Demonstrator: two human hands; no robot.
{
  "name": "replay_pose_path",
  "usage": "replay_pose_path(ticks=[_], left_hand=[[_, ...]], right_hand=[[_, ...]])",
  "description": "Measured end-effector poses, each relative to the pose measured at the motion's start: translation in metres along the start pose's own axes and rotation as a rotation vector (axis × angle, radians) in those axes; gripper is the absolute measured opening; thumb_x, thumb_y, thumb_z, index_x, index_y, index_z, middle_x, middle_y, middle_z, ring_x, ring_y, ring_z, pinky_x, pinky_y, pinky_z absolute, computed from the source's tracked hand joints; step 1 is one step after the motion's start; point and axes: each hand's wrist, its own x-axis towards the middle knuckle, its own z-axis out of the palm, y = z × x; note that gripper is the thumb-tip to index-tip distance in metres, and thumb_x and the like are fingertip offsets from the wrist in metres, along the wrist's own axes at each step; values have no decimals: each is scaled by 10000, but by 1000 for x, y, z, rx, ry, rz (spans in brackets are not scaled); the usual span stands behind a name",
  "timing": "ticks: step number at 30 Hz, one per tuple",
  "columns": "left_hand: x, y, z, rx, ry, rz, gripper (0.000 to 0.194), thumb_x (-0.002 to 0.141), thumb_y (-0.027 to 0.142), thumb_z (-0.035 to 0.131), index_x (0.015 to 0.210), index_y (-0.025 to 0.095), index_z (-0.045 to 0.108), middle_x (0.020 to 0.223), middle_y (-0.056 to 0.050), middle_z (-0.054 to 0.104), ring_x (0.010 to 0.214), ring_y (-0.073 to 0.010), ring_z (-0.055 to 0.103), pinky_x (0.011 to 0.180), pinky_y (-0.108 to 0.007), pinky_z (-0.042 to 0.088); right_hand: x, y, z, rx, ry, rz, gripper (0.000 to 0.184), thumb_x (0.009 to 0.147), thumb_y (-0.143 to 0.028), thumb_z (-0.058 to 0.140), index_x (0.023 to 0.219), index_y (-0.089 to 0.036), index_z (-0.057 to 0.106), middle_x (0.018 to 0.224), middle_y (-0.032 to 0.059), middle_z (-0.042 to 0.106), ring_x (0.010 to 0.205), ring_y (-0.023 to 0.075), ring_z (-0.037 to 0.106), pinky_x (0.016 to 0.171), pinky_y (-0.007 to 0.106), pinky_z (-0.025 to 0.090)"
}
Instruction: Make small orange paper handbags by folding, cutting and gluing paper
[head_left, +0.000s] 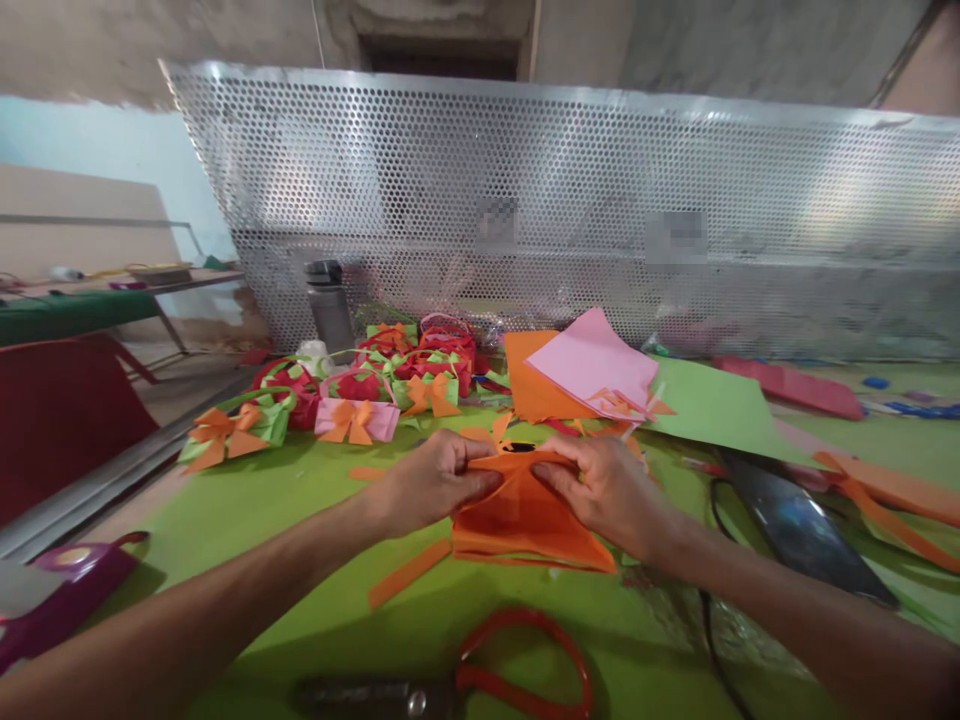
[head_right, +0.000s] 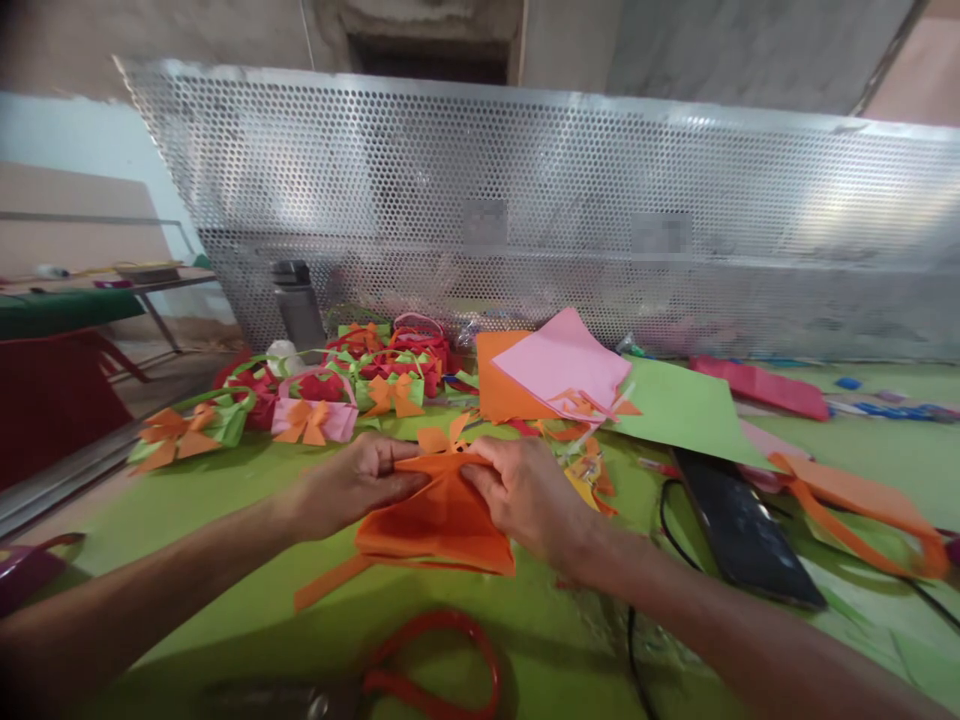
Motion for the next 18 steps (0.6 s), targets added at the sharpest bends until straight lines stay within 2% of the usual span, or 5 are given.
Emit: replay_pose_path(ticks=[6,13,15,18], left_hand=[[2,-3,-1,139,-8,29,241,790,330,536,798,114,642,597,30,451,515,-75,339,461,-182,254],[2,-6,2,229,25,61,222,804,307,536,740,125,646,578,40,430,508,-71,339,451,-181,241],[2,-6,2,133,29,59,231,788,331,584,733,120,657,581,33,466,510,-70,366,458,-179,261],[3,-6,1,-260,30,64,330,781,437,609,787,114,675,642,-12,582,550,-95,485,512,-188,363]], right_hand=[[0,4,0,-84,-31,-9,161,832,-236,496,759,-187,630,615,16,621,561,134,519,536,236,302],[1,0,-1,-29,-115,-6,153,793,-198,522,697,-183,641,534,-25,550,491,102,434,482,229,265],[1,0,-1,1,-78,-28,167,807,-195,513,713,-184,651,524,-31,539,485,97,425,483,225,273],[1,1,-4,13,17,-36,192,842,-217,488,737,-175,643,550,-25,551,499,100,446,498,221,301]])
